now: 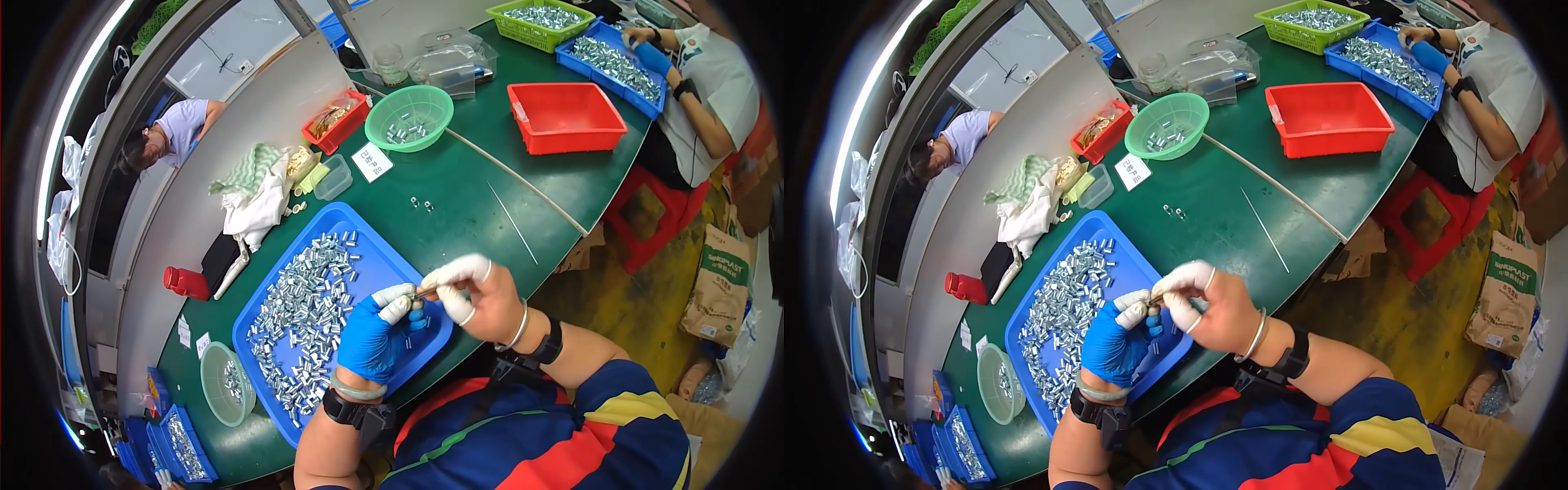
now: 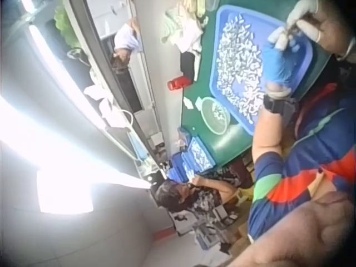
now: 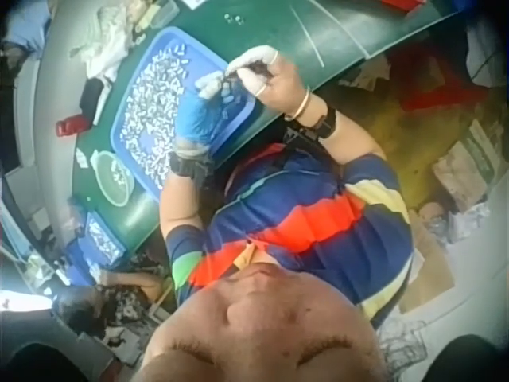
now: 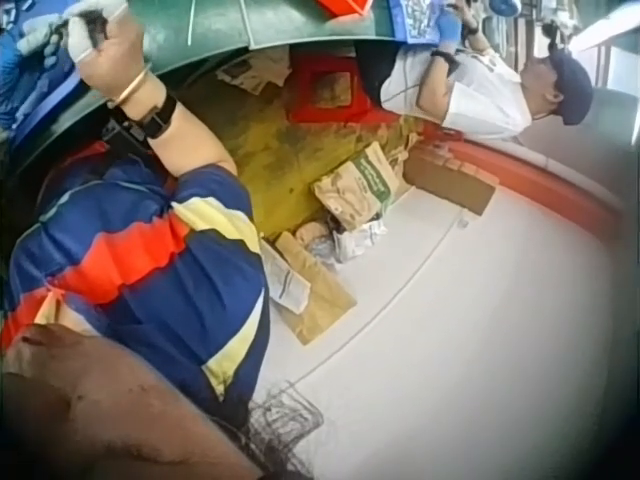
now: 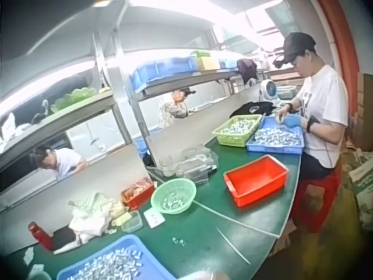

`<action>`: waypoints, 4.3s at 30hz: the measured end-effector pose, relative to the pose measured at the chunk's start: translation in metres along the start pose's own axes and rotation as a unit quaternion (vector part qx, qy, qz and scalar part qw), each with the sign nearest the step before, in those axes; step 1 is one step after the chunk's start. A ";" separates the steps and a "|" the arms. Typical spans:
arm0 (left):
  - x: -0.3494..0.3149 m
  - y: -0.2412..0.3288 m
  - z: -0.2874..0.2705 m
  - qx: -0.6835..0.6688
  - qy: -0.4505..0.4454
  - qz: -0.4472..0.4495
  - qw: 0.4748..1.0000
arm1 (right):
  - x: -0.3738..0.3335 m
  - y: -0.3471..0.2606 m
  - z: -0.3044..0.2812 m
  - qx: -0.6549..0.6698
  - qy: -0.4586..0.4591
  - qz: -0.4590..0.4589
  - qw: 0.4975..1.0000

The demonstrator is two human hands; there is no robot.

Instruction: The person picks up metal components from a blue tray, inspects them, and places them into a green bowl. They then continue picking up and inspecting more components from the tray, holding them together in their hands.

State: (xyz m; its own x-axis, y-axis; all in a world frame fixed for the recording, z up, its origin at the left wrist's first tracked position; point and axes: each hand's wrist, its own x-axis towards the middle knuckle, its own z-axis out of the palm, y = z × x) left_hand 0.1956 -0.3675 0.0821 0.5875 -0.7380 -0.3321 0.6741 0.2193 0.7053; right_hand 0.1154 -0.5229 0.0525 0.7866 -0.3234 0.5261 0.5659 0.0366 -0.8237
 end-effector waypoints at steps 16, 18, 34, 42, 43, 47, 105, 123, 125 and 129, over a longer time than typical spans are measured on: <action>0.041 0.014 0.010 0.750 0.003 0.389 0.534 | 0.001 -0.009 -0.047 0.142 0.153 0.009 0.978; 0.041 0.015 0.008 0.767 0.007 0.360 0.531 | 0.001 -0.010 -0.048 0.132 0.156 0.012 0.979; -0.033 0.012 0.000 0.054 0.053 -0.050 0.996 | -0.007 -0.017 -0.028 0.096 0.089 0.044 0.990; -0.073 0.006 -0.035 -0.030 0.018 -0.074 0.997 | 0.012 -0.008 -0.043 -0.299 -0.044 -0.077 0.950; -0.076 0.007 -0.038 -0.029 0.011 -0.083 0.996 | 0.017 -0.007 -0.045 -0.375 -0.090 -0.073 0.920; -0.083 0.010 -0.044 -0.050 0.055 -0.102 0.992 | 0.028 0.000 -0.045 -0.521 -0.202 -0.064 0.827; -0.086 0.045 -0.118 -0.099 0.099 0.148 0.979 | 0.113 0.050 0.088 -0.426 -0.693 -0.246 0.527; -0.086 0.041 -0.112 -0.114 0.089 0.054 0.988 | 0.095 0.024 0.094 -0.357 -0.643 -0.128 0.666; -0.085 0.042 -0.111 -0.111 0.091 0.054 0.988 | 0.094 0.021 0.096 -0.378 -0.664 -0.146 0.629; -0.085 0.042 -0.110 -0.094 0.091 0.050 0.990 | 0.086 0.013 0.097 -0.369 -0.679 -0.104 0.626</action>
State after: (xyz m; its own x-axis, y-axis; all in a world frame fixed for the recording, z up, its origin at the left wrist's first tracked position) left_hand 0.2232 -0.2254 0.0712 0.7153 -0.5830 -0.3852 0.6695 0.4141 0.6166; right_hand 0.2149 -0.4582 0.1075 0.4830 0.8719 -0.0802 0.8168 -0.4817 -0.3175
